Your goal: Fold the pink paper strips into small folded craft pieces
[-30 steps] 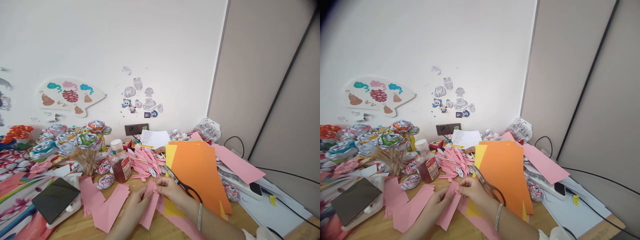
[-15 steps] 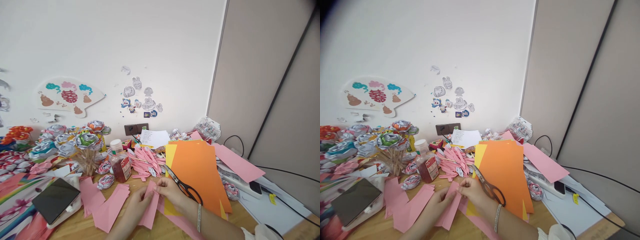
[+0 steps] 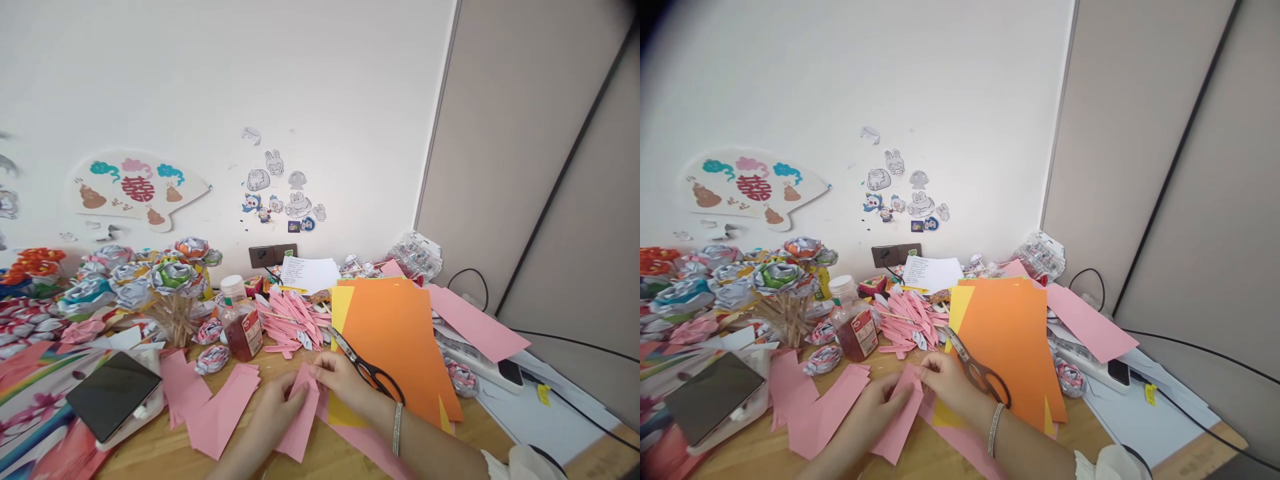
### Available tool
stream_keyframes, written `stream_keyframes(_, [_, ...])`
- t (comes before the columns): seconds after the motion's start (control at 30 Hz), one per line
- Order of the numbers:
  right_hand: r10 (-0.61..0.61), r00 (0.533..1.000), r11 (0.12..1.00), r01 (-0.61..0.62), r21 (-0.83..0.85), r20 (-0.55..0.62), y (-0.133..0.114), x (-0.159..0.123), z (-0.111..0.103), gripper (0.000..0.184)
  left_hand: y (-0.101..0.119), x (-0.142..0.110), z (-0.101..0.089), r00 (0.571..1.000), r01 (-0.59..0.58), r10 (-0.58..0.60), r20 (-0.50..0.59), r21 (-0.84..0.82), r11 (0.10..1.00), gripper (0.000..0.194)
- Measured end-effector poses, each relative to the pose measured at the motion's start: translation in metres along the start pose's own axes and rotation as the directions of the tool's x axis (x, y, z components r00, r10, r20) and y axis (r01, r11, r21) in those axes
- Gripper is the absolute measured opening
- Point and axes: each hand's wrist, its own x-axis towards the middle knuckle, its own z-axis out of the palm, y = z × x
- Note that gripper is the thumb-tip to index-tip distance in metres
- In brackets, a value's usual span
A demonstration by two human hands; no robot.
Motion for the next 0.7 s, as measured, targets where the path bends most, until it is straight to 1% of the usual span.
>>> stream_keyframes(0.13, [-0.079, 0.996, 0.975, 0.085, -0.207, 0.037, -0.002, -0.001, -0.002, 0.028, -0.001, 0.002, 0.0, 1.0, -0.009, 0.009, -0.006, -0.018, 1.0, 0.021])
stream_keyframes(0.23, [-0.111, 0.992, 0.905, 0.127, -0.406, 0.064, 0.003, -0.001, -0.003, 0.031, -0.006, 0.005, 0.0, 0.997, -0.006, 0.003, -0.071, -0.042, 0.999, 0.021])
stream_keyframes(0.3, [-0.117, 0.99, 0.873, 0.141, -0.467, 0.081, 0.007, 0.001, -0.003, 0.033, -0.008, 0.006, 0.0, 0.994, 0.004, -0.01, -0.108, -0.055, 0.998, 0.021])
stream_keyframes(0.4, [-0.122, 0.986, 0.87, 0.161, -0.466, 0.112, 0.009, 0.002, -0.003, 0.034, -0.008, 0.007, -0.001, 0.993, 0.008, -0.017, -0.116, -0.078, 0.997, 0.021])
stream_keyframes(0.57, [-0.099, 0.981, 0.893, 0.161, -0.42, 0.165, 0.001, 0.001, -0.005, 0.032, -0.005, 0.007, -0.001, 0.993, 0.013, -0.026, -0.113, -0.112, 0.994, 0.021])
stream_keyframes(0.7, [-0.128, 0.965, 0.881, 0.218, -0.42, 0.23, -0.002, 0.0, -0.005, 0.033, -0.007, 0.007, -0.001, 0.996, 0.036, -0.049, -0.07, -0.172, 0.985, 0.02])
